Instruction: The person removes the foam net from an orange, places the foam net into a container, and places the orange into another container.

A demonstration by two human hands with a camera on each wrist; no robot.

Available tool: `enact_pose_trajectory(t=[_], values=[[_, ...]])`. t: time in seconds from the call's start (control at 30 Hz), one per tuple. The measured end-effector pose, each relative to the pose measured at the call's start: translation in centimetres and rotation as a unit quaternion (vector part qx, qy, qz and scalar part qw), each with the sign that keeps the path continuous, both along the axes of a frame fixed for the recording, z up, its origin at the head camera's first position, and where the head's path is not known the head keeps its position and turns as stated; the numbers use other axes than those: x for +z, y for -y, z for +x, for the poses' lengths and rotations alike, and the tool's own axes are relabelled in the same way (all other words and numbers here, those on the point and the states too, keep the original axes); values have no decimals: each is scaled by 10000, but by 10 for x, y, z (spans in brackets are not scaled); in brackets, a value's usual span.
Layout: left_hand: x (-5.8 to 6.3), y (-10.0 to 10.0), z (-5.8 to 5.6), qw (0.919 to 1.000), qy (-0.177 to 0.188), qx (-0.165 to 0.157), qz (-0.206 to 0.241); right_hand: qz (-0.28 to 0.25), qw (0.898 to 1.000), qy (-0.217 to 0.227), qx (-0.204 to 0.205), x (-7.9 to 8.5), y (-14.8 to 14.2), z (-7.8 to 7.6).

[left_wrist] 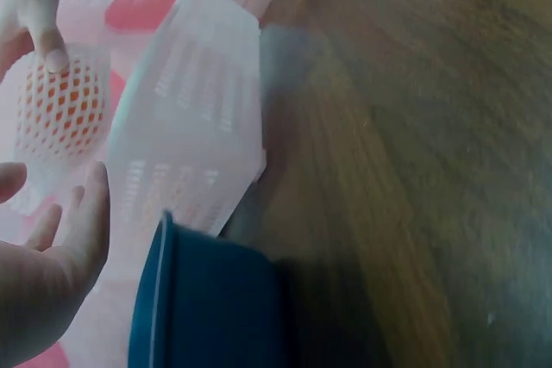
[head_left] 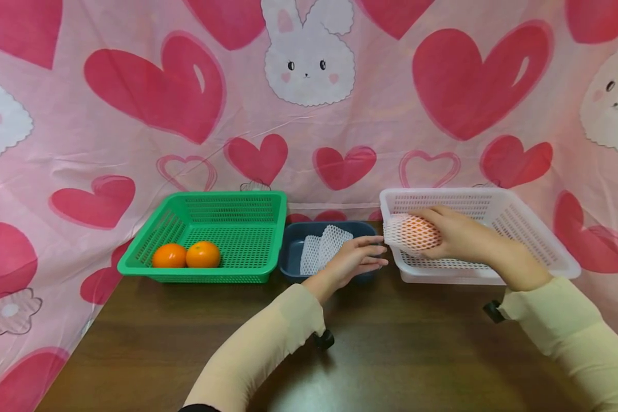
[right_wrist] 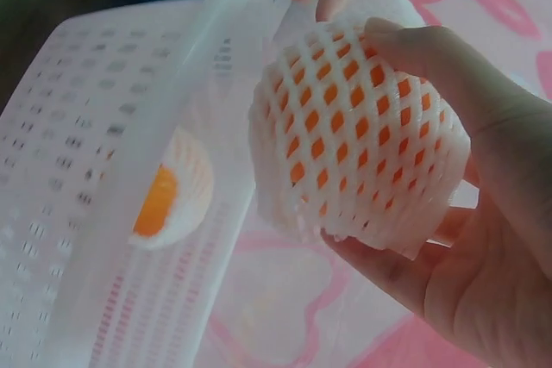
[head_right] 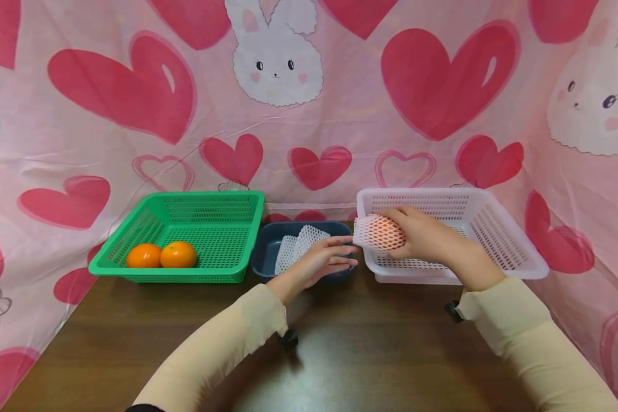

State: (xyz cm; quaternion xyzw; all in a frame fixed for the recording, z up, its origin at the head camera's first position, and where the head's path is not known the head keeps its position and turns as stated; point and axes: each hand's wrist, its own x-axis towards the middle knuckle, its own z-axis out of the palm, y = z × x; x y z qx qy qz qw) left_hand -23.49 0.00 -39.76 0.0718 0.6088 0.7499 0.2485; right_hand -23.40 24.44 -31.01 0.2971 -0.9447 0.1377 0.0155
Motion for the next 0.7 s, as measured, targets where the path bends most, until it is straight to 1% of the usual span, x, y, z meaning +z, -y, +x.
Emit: enact_pose_trajectory(t=[0.13,0.33,0.47,0.6,0.7], values=[[3,11,-1,9999,-78,-62,-27,-105,9999,-9,41,3,13,2],[7,24,2,9999,7,-128,10,-204,9998,-58,52,1,28,4],[5,35,7,9998,-63,-193,-72,-320,9995,9,71,-4,38,4],[2,44,11,9993,-104,-324,-137,-442,9989,115,62,-8,47,6],[-1,52,16,9985,-142,-452,-270,-499,9985,197,83,-12,55,7]])
